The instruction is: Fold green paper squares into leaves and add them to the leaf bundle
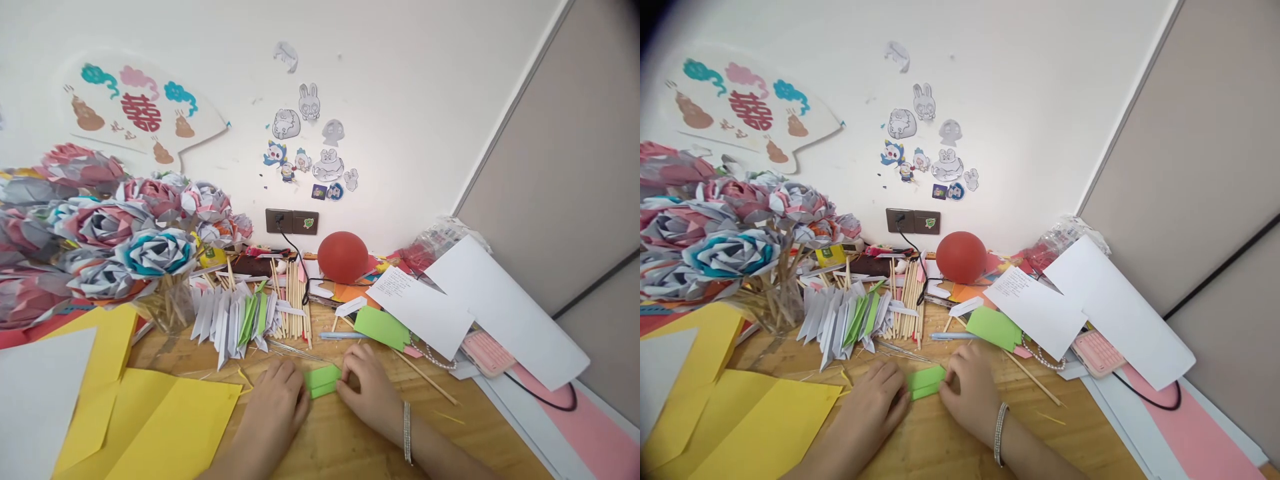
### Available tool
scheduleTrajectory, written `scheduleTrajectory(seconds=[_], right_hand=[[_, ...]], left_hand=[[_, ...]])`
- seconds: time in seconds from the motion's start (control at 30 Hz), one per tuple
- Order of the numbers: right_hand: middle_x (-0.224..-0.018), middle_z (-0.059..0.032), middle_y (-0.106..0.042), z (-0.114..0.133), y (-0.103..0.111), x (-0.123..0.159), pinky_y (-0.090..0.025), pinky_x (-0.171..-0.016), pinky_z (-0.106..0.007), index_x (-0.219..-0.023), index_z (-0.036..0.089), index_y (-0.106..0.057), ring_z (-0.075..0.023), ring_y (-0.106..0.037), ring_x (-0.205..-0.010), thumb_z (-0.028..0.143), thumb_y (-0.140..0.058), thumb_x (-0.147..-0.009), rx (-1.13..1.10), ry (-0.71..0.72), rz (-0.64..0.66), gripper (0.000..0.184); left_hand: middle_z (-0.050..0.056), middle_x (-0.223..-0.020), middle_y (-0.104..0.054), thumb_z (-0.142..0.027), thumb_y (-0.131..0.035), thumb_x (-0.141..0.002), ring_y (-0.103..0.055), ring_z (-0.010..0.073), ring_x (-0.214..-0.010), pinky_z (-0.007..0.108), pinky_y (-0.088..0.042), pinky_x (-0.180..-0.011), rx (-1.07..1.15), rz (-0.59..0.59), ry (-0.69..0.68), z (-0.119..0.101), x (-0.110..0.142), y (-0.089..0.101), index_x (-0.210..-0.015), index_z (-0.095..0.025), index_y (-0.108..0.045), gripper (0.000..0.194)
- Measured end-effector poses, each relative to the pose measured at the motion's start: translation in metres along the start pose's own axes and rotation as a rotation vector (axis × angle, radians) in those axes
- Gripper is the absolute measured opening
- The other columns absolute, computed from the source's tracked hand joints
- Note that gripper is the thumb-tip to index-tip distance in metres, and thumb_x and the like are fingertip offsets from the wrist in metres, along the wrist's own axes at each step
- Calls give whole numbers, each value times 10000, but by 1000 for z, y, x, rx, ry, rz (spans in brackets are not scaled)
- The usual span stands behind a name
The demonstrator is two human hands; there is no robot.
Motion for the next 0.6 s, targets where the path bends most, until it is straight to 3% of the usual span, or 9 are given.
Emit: scheduleTrajectory(seconds=[0.3, 0.6], right_hand=[[-803, 4, -502, 1, -4, -1, -364, -704, -312, -646, 188, -480, -179, -445, -812, 121, -622, -720, 61, 2, 35, 174], [-839, 0, -535, -6, -4, -2, -383, -736, -323, -707, 196, -528, -187, -471, -835, 118, -641, -709, 24, -49, 55, 138]], left_hand=[[94, -846, -628, -107, -383, -850, -558, 264, -829, 401, -421, -749, -144, 14, 8, -1, -3, -6, -814, -132, -628, 248], [64, -855, -618, -172, -482, -809, -559, 244, -856, 364, -422, -748, -70, 41, 52, 7, -3, 0, -806, -165, -609, 128]])
Point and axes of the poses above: each hand's wrist, its own x-axis away from the middle knuckle, its own y-axis out of the back of the hand, z = x × y, the point moved 9 cm from there along -x, towards the middle knuckle
